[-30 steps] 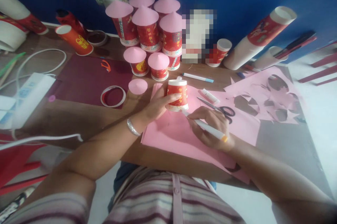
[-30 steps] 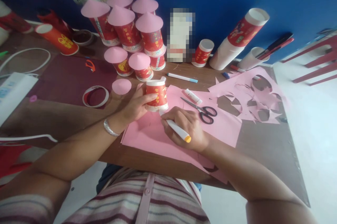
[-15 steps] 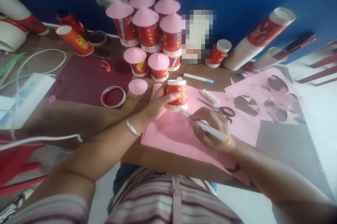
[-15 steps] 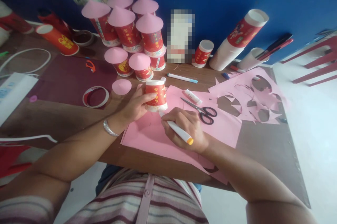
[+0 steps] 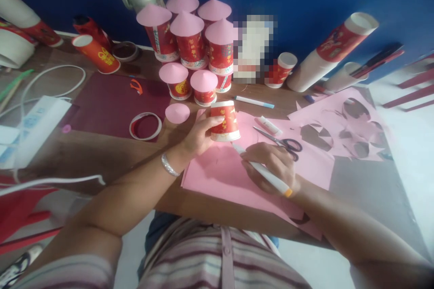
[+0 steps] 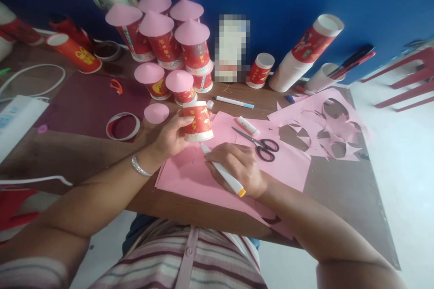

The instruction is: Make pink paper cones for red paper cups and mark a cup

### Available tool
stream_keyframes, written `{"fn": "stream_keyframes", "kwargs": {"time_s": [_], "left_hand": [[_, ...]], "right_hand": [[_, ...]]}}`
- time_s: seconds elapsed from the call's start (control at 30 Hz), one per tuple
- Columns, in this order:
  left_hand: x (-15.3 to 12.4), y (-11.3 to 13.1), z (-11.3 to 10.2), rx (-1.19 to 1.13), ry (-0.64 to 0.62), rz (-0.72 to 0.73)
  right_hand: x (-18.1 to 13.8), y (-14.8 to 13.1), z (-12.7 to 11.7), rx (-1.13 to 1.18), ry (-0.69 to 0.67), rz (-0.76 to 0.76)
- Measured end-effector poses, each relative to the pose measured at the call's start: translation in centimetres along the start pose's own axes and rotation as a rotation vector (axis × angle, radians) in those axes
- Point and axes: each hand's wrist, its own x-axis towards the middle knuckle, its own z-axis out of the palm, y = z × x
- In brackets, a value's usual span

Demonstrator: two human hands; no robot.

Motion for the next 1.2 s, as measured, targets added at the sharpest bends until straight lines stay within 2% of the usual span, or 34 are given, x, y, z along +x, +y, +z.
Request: {"fn": "stream_keyframes", "kwargs": {"time_s": [0.17, 0.87, 1.2], "left_hand": [[0.06, -0.15, -0.23, -0.013, -0.035, 0.007], [0.01, -0.11, -0.15, 0.004, -0.004, -0.016], [-0.21, 0.01, 0.1, 0.035, -0.027, -0.019]], "right_hand": [[-0.13, 0.09, 0.08, 0.009, 0.005, -0.004], [-0.15, 0.12, 0.19, -0.01, -0.008, -0.023], [-0.01, -0.03, 0.04, -0.008, -0.041, 0.008]]}}
